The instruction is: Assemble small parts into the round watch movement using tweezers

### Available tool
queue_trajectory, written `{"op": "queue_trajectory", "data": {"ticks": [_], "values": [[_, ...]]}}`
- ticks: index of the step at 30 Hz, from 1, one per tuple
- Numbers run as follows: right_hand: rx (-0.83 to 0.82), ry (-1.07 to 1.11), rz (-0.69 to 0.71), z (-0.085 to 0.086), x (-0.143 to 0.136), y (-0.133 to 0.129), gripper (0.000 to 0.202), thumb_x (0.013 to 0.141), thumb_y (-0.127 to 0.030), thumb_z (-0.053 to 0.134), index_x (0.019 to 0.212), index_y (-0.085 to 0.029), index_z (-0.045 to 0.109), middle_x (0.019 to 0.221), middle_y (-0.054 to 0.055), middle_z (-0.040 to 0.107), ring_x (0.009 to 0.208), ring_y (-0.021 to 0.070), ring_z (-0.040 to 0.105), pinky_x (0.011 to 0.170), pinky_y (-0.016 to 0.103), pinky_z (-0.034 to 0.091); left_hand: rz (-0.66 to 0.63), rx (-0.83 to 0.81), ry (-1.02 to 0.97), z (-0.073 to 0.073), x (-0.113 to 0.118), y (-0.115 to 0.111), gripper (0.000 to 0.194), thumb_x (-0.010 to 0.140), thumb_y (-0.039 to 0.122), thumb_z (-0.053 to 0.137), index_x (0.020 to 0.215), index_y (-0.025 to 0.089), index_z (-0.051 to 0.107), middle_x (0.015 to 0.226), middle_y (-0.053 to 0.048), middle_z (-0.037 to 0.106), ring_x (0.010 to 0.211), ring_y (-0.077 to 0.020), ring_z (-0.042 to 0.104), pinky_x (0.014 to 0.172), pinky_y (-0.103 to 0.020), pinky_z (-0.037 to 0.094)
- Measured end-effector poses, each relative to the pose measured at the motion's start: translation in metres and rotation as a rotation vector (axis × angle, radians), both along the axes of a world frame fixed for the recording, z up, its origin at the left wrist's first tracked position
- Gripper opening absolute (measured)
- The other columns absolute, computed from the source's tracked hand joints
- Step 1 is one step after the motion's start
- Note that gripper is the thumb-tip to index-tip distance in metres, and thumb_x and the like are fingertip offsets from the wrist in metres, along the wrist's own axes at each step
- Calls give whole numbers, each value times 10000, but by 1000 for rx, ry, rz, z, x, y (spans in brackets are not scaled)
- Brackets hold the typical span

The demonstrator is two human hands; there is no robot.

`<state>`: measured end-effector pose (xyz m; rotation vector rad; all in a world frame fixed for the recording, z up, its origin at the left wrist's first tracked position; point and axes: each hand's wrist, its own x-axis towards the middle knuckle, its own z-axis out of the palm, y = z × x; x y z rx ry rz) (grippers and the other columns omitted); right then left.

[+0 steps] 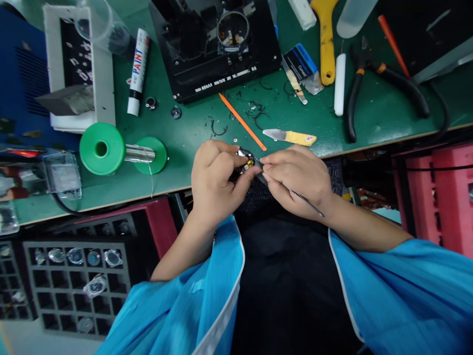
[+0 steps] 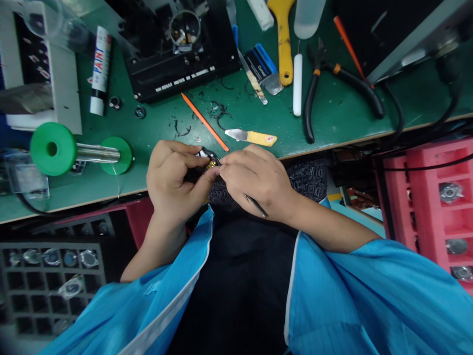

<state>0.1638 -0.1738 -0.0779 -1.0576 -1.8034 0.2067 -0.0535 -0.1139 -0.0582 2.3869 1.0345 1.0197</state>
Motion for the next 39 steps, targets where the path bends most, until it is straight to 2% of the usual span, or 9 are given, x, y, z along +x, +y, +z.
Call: {"op": "queue_trajectory", "data": {"ticks": [4, 9, 16, 19, 25, 29, 33, 36, 39], "values": [[5, -42, -4, 1, -1, 1, 104, 1074, -124, 697, 1031, -218, 712, 1136, 69, 873, 1005, 218, 814, 928, 413, 668, -13, 13, 12, 2, 0, 0, 201, 1002, 406, 889, 1063, 297, 732, 1071, -59, 802, 1032, -288, 770, 885, -515, 634], [25, -118, -75, 0, -4, 0, 149, 1094, -148, 684, 996, -238, 750, 1101, 11, 867, 931, 184, 740, 837, 368, 598, 22, 15, 67, 3, 0, 0, 180, 1008, 416, 859, 1018, 290, 731, 1046, -63, 800, 1017, -286, 767, 868, -518, 650], [46, -182, -108, -17, -8, -4, 154, 1072, -142, 699, 1059, -270, 781, 1207, -10, 862, 976, 193, 742, 821, 391, 533, 2, 12, 41, 4, 1, 0, 175, 991, 319, 880, 1050, 294, 718, 1071, -48, 794, 1034, -271, 771, 881, -500, 641], [56, -163, -131, -20, -9, -3, 146, 1069, -132, 699, 1052, -261, 766, 1204, -6, 867, 965, 191, 753, 812, 386, 544, 7, 24, 49, 4, 1, -1, 183, 984, 312, 887, 1057, 297, 720, 1068, -46, 797, 1038, -275, 776, 877, -501, 644], [80, -49, -147, -7, -10, 4, 174, 1065, -98, 668, 1031, -251, 745, 1084, 9, 869, 911, 183, 782, 837, 365, 640, -4, 36, -3, 1, 1, -1, 217, 980, 349, 905, 1074, 283, 720, 1071, -56, 791, 1029, -282, 770, 884, -495, 631], [107, 54, -48, 0, -3, 6, 149, 1036, -82, 731, 1034, -231, 720, 1083, 47, 885, 948, 191, 843, 880, 371, 690, 39, 27, 41, 0, 1, 0, 298, 984, 406, 902, 1150, 290, 684, 1107, -58, 765, 1077, -282, 748, 925, -492, 617], [-19, 101, 99, 6, 8, 6, 107, 1036, -136, 779, 1073, -232, 748, 1137, 33, 909, 1032, 193, 886, 953, 366, 702, 60, 95, 0, -1, 2, -1, 348, 975, 494, 896, 1192, 294, 711, 1162, -76, 763, 1121, -298, 733, 940, -499, 612], [-76, 133, 194, 11, 13, 6, 70, 1049, -201, 804, 1094, -236, 764, 1151, 27, 917, 1047, 197, 895, 942, 352, 693, 21, 172, -65, -4, 2, -1, 196, 1004, 408, 850, 1160, 307, 788, 1170, -67, 791, 1056, -282, 747, 906, -486, 597], [-96, 202, 277, 15, 17, 7, 84, 1035, -193, 819, 1089, -233, 769, 1113, 20, 918, 1031, 194, 896, 909, 337, 680, -107, 219, -137, -7, 0, 1, 61, 1028, 301, 811, 1085, 324, 817, 999, -8, 815, 874, -214, 754, 820, -433, 580]]}}
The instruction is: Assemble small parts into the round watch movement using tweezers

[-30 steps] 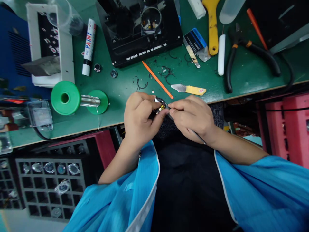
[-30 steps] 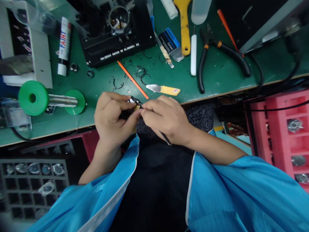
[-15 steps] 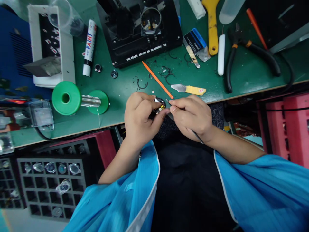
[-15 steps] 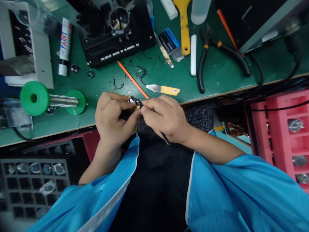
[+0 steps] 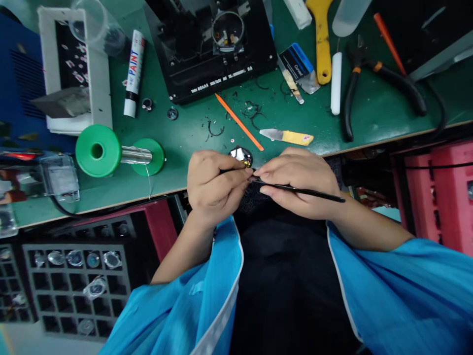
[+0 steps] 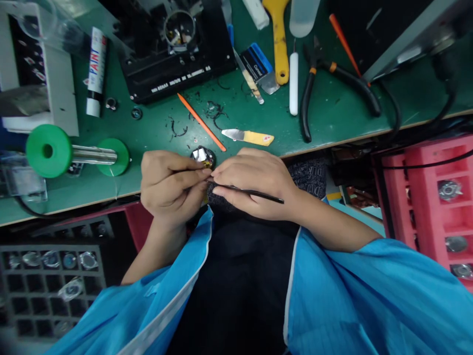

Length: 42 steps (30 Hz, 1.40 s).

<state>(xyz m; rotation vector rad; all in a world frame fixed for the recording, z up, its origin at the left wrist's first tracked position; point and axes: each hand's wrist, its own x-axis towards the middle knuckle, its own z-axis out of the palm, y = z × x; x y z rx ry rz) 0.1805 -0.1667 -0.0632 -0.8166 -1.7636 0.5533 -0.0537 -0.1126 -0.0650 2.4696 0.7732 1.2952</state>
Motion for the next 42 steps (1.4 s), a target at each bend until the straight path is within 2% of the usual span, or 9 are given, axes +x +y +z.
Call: {"op": "queue_trajectory", "data": {"ticks": [3, 7, 9, 12, 17, 23, 27, 36, 42], "values": [[-64, 82, 37, 3, 4, -1, 112, 1015, -148, 800, 1091, -229, 783, 1088, 25, 912, 1026, 195, 892, 911, 337, 691, -62, 0, -58, -1, -2, 3, 84, 1004, 261, 860, 1056, 296, 804, 872, 27, 802, 763, -172, 734, 768, -395, 577], [-88, 110, -103, 3, 5, -2, 124, 1001, -142, 774, 1059, -251, 780, 1092, 26, 904, 1029, 219, 893, 907, 370, 724, -89, -8, -49, 1, -3, 3, 98, 1062, 378, 818, 1061, 282, 797, 850, 19, 798, 750, -177, 740, 748, -397, 576], [-61, 48, -160, 2, 2, -3, 131, 1006, -142, 768, 1053, -264, 770, 1092, 8, 898, 1037, 219, 893, 915, 378, 735, -44, -16, -10, 3, -2, 2, 199, 1087, 477, 767, 1093, 281, 798, 910, -9, 812, 805, -202, 758, 782, -430, 583], [-13, -46, -184, 0, -2, -3, 147, 1016, -112, 750, 1054, -254, 749, 1103, 11, 890, 1056, 206, 890, 936, 352, 737, 96, -9, 46, 5, 0, -2, 319, 1033, 552, 815, 1156, 259, 785, 997, -53, 811, 901, -244, 754, 818, -472, 575], [-3, -120, -202, 0, -4, -3, 151, 1038, -120, 730, 1067, -268, 727, 1141, 20, 888, 1099, 211, 883, 976, 371, 737, 190, -48, 112, 7, 4, -4, 269, 988, 446, 882, 1166, 284, 762, 1082, -66, 804, 1017, -289, 755, 893, -521, 576], [9, -156, -187, -3, -4, -2, 164, 1034, -112, 715, 1085, -268, 721, 1164, 31, 882, 1105, 225, 875, 969, 403, 735, 120, -121, 55, 6, 7, -3, 212, 991, 359, 894, 1147, 290, 770, 1094, -53, 804, 1021, -286, 759, 935, -514, 553], [16, -173, -195, -6, -6, -2, 149, 1042, -112, 705, 1055, -261, 705, 1149, 38, 878, 1092, 231, 872, 958, 421, 736, 135, -94, 67, 6, 7, -3, 186, 978, 315, 896, 1101, 278, 761, 1056, -46, 808, 989, -266, 763, 896, -489, 563], [17, -174, -196, -5, -7, -1, 145, 1040, -109, 710, 1024, -251, 691, 1135, 34, 876, 1088, 234, 872, 960, 416, 732, 144, -87, 96, 5, 6, -2, 186, 974, 303, 892, 1095, 274, 754, 1065, -48, 811, 994, -267, 765, 893, -491, 580], [78, -181, -204, -8, -8, -1, 191, 1041, -67, 686, 1102, -248, 696, 1145, 46, 871, 1083, 222, 867, 955, 388, 723, 163, -78, 131, 4, 5, -2, 179, 985, 349, 886, 1087, 286, 754, 1054, -44, 815, 979, -267, 758, 869, -496, 586]]}}
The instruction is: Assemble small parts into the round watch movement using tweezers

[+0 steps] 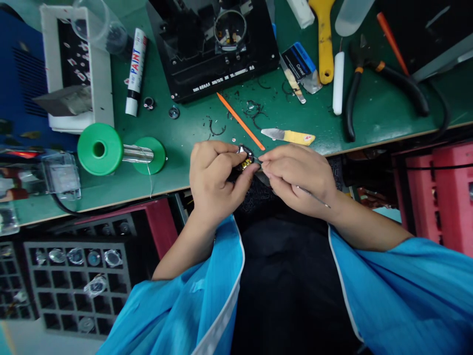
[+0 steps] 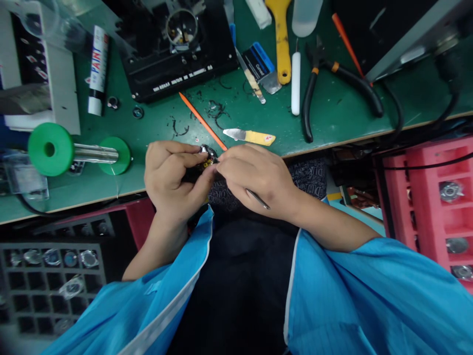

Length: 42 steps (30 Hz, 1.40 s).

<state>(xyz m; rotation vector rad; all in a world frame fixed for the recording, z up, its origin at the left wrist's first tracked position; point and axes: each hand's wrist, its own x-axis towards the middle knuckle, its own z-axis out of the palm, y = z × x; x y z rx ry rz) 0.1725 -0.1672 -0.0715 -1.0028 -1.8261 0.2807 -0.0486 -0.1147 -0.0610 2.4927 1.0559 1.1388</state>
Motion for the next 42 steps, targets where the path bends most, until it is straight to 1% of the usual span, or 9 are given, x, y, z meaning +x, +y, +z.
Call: {"op": "queue_trajectory", "data": {"ticks": [5, 10, 13, 19, 23, 26, 29, 38, 42], "values": [[56, -19, -73, -2, -7, 0, 159, 1056, -86, 699, 1031, -243, 685, 1055, 29, 842, 974, 196, 836, 887, 342, 690, -23, -16, -6, 0, 0, 0, 203, 987, 297, 883, 1123, 297, 733, 1058, -32, 798, 995, -260, 762, 882, -490, 581], [72, -74, -158, -1, -13, -1, 180, 1094, -119, 667, 971, -250, 673, 937, -12, 789, 860, 168, 762, 772, 311, 613, -28, -101, -46, -1, -2, -1, 193, 977, 301, 895, 1103, 310, 749, 1063, -45, 785, 1015, -285, 742, 907, -525, 567], [66, -94, -177, -1, -15, -3, 186, 1098, -121, 657, 965, -250, 679, 932, -12, 787, 858, 168, 751, 774, 317, 606, -31, -110, -54, 0, -1, -1, 185, 979, 282, 889, 1097, 309, 750, 1061, -47, 790, 1011, -284, 743, 904, -530, 567], [106, -45, -225, -5, -18, 0, 181, 1090, -116, 665, 960, -242, 676, 967, 12, 815, 904, 184, 804, 807, 319, 661, -25, -19, -18, 3, 2, 0, 177, 985, 269, 887, 1077, 291, 737, 1021, -44, 796, 967, -266, 763, 850, -500, 577], [75, 22, -162, -3, -12, 2, 172, 1063, -102, 680, 984, -255, 685, 1021, 21, 839, 984, 198, 853, 879, 332, 715, -34, -15, -28, 1, 1, 0, 218, 978, 272, 900, 1109, 289, 726, 1039, -42, 793, 989, -264, 765, 871, -490, 578], [15, 61, -74, 2, -5, 3, 183, 1038, -91, 680, 1006, -269, 701, 1089, 26, 867, 1026, 213, 869, 899, 367, 736, -10, -12, -7, -1, 0, 0, 218, 990, 331, 896, 1103, 291, 714, 1030, -46, 790, 992, -269, 765, 858, -491, 590], [-30, 72, -29, 8, 1, 3, 191, 1019, -80, 711, 988, -268, 703, 1092, 26, 883, 1043, 220, 878, 925, 383, 742, -1, 10, -9, -2, 1, 0, 216, 994, 360, 886, 1090, 282, 709, 1011, -52, 790, 976, -270, 767, 834, -489, 596], [-64, 29, -9, 10, 2, 2, 156, 1028, -96, 719, 986, -246, 703, 1094, 47, 883, 1044, 233, 878, 940, 390, 735, -25, -16, -61, -2, 1, 1, 229, 968, 295, 903, 1108, 280, 722, 1033, -43, 787, 984, -269, 758, 860, -487, 566], [-77, 35, 1, 10, 3, 2, 145, 1043, -125, 710, 997, -263, 708, 1108, 31, 885, 1051, 226, 876, 941, 395, 734, -35, -24, -48, 0, 1, 1, 240, 978, 284, 899, 1131, 291, 714, 1045, -33, 777, 992, -262, 750, 871, -484, 565]]}}
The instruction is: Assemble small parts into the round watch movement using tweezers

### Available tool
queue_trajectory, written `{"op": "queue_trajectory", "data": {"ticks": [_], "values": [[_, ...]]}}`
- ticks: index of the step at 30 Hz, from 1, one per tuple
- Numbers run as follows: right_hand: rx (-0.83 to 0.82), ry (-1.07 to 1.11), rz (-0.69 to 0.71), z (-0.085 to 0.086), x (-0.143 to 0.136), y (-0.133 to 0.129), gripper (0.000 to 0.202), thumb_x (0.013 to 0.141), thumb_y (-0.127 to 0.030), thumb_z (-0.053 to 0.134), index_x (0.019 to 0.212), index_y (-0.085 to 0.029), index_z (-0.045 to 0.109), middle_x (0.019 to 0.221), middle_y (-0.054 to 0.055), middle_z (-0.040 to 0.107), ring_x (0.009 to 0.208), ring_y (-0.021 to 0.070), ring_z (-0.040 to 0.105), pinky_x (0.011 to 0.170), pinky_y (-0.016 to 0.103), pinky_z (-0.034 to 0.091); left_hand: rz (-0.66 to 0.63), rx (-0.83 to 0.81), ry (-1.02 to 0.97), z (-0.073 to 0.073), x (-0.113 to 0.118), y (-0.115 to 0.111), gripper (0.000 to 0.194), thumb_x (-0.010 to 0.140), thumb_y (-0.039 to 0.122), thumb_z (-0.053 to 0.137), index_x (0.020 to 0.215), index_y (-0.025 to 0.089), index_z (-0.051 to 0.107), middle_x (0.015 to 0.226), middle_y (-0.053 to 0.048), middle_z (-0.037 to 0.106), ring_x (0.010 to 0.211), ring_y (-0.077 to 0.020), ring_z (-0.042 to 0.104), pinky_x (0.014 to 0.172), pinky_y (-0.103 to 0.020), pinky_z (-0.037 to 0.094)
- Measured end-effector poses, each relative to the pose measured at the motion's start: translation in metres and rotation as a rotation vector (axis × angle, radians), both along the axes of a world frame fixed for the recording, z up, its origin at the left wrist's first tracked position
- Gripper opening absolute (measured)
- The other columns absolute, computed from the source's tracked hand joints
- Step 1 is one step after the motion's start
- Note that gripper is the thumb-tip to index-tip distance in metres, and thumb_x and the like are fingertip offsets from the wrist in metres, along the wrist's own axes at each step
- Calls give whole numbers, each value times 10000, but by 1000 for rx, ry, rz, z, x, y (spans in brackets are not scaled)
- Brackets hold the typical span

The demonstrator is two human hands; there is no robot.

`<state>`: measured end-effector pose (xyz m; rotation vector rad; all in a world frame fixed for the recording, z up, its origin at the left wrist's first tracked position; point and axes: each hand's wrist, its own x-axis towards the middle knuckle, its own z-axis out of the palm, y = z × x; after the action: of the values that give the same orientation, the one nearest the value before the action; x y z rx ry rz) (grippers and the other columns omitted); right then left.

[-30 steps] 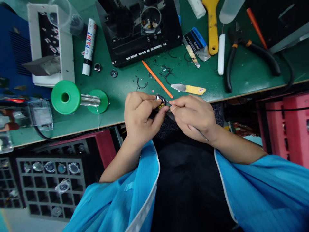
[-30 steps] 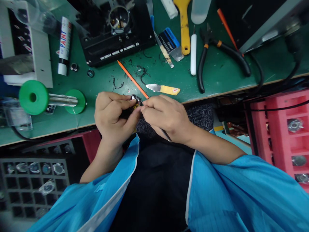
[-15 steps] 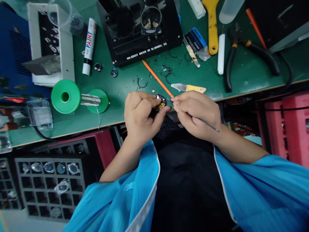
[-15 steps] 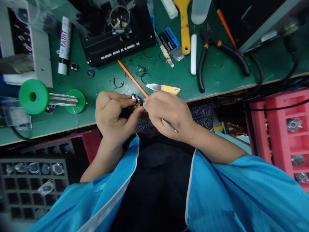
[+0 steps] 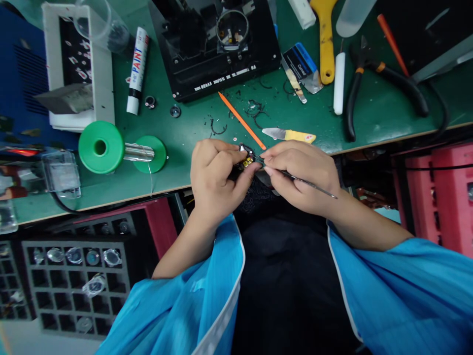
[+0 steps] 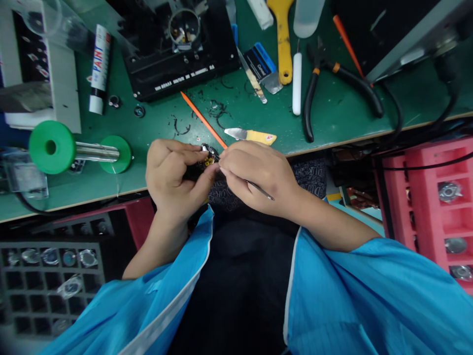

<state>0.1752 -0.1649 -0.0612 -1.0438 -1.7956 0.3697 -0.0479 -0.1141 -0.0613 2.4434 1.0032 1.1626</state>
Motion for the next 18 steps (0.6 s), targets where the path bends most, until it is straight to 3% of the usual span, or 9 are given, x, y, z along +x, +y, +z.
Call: {"op": "queue_trajectory", "data": {"ticks": [9, 18], "values": [[19, -20, -10, -4, -1, 0, 164, 1044, -119, 679, 1039, -279, 710, 1131, 23, 881, 1061, 231, 873, 946, 412, 735, 52, 41, 72, -2, -1, 0, 202, 1003, 382, 869, 1098, 291, 715, 1029, -38, 798, 970, -265, 763, 835, -491, 594], [68, 5, -34, -5, -3, 0, 208, 1016, -68, 695, 1058, -271, 716, 1139, 37, 879, 1065, 224, 873, 933, 389, 738, -3, 12, -30, -2, 1, 1, 212, 983, 328, 907, 1098, 270, 739, 1013, -54, 776, 972, -272, 750, 839, -489, 552]]}}
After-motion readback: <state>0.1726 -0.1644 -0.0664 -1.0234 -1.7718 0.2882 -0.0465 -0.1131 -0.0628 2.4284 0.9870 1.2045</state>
